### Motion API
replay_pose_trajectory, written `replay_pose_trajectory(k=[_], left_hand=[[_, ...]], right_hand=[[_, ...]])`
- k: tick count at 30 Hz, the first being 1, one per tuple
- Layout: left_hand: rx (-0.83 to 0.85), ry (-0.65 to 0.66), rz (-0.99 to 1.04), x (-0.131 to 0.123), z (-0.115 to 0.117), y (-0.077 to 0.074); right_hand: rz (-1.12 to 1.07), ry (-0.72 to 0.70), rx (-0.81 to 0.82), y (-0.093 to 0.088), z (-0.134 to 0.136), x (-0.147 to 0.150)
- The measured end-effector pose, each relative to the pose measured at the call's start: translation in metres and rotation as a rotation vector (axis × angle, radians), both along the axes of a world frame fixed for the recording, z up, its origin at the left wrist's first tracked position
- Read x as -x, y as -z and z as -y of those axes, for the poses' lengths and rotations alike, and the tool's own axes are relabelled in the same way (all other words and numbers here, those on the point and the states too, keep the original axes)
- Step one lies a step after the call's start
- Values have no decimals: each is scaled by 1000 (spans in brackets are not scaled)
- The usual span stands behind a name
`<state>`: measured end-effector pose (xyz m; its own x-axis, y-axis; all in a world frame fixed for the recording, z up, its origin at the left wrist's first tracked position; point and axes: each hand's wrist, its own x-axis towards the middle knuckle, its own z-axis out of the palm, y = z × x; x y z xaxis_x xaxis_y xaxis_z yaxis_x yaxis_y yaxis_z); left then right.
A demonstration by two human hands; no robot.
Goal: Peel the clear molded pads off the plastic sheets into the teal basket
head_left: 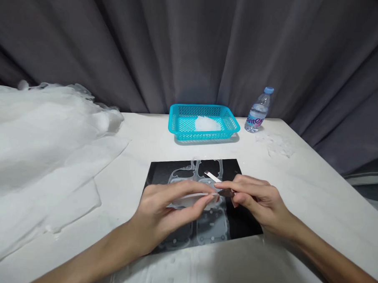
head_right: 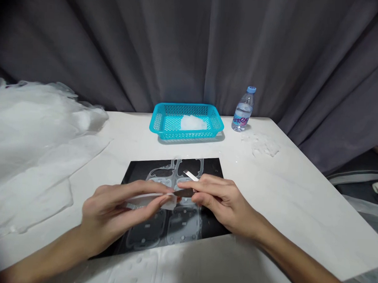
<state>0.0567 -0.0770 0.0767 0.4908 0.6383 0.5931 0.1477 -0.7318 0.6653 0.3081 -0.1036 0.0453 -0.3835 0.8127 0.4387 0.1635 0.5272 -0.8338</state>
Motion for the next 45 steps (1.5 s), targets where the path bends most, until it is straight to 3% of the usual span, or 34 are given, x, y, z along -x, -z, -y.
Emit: replay_pose_trajectory(k=[13,39,45], left_hand=[[-144,14,-40,1,5,-3],[-177,3,-251,3,8,-8],[-163,7,-307,8,9,-3]], right_hand=[[19,-17,-74,-2,-1,0],[94,-27,-135,-6,3,-3],[112,-17,-158,-8,3,-3]])
